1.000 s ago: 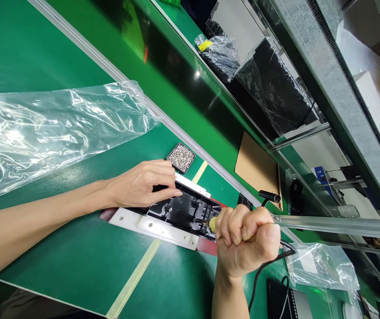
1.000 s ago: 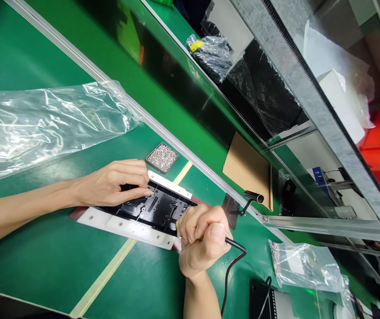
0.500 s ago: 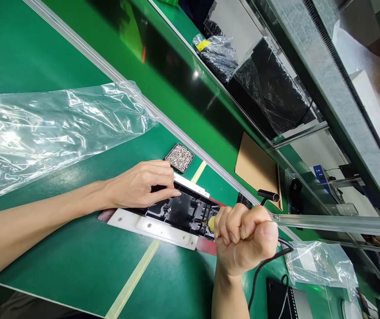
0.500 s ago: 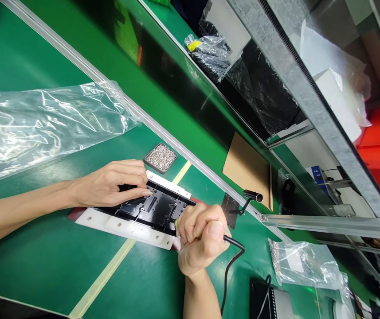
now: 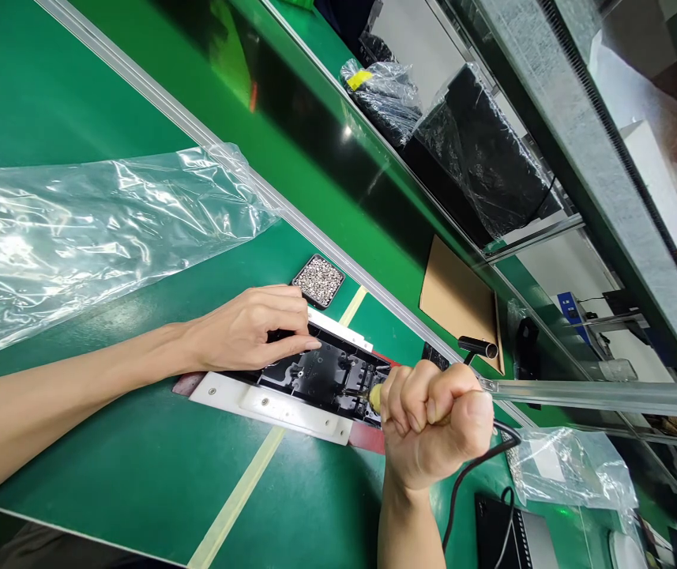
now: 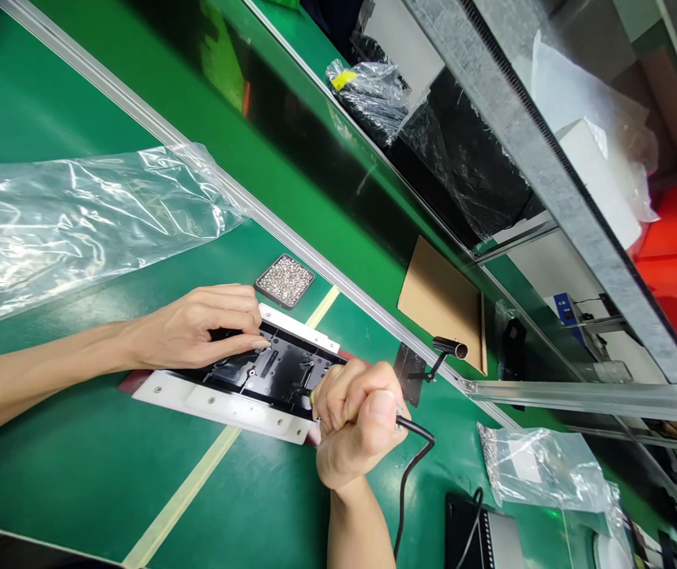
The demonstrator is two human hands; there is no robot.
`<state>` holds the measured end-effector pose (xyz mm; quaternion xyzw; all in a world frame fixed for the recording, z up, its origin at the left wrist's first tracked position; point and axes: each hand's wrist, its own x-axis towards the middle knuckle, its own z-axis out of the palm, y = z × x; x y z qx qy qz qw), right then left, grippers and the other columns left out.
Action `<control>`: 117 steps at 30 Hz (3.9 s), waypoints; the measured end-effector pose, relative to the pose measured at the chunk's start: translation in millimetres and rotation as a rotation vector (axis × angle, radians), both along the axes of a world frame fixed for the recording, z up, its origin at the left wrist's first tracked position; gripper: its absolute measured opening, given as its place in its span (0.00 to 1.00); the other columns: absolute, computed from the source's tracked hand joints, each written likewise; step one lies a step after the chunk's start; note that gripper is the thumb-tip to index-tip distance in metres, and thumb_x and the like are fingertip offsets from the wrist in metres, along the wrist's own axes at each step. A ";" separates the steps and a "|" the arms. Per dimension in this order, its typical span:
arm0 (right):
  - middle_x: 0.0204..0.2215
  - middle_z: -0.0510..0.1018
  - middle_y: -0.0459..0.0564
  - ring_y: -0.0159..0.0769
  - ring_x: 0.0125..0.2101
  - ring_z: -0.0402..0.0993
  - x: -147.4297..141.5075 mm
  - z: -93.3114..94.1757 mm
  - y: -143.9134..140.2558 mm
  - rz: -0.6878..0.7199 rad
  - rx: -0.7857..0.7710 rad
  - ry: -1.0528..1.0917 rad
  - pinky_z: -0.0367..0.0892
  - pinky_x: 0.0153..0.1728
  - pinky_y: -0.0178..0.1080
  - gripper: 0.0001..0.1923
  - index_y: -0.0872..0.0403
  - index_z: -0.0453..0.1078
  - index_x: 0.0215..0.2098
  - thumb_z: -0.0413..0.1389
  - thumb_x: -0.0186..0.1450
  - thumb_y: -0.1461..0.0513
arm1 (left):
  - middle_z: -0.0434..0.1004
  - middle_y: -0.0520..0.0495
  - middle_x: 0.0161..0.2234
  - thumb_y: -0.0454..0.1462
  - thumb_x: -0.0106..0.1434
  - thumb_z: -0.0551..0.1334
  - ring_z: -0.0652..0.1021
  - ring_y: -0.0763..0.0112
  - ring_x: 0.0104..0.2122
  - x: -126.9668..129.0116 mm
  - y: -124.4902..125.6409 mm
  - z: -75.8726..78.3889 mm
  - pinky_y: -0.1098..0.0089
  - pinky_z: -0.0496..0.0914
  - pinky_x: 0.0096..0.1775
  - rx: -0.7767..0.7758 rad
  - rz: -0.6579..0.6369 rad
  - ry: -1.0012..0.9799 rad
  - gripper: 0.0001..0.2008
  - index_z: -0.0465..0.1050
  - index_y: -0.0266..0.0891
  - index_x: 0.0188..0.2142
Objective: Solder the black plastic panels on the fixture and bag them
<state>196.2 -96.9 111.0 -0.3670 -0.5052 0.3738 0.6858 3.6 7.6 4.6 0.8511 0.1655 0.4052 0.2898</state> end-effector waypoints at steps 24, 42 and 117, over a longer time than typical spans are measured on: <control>0.13 0.49 0.36 0.23 0.11 0.44 0.6 -0.4 0.0 0.012 0.008 0.002 0.51 0.11 0.26 0.24 0.52 0.50 0.22 0.48 0.73 0.55 | 0.76 0.50 0.29 0.36 0.75 0.64 0.71 0.69 0.32 -0.5 0.1 -1.3 0.64 0.66 0.41 0.011 -0.001 0.006 0.13 0.73 0.37 0.32; 0.13 0.48 0.36 0.23 0.11 0.43 0.6 -1.9 -0.7 0.007 0.002 0.022 0.50 0.11 0.27 0.23 0.52 0.50 0.22 0.48 0.73 0.55 | 0.75 0.50 0.29 0.37 0.75 0.65 0.70 0.70 0.32 0.3 0.0 -1.6 0.63 0.66 0.41 0.011 0.000 0.011 0.13 0.73 0.37 0.32; 0.13 0.48 0.36 0.23 0.10 0.44 -0.5 1.3 0.1 0.027 0.004 -0.017 0.52 0.11 0.26 0.24 0.52 0.50 0.21 0.47 0.74 0.55 | 0.75 0.49 0.28 0.37 0.75 0.64 0.71 0.68 0.31 1.3 0.2 0.9 0.63 0.66 0.41 -0.002 0.004 0.003 0.14 0.72 0.38 0.30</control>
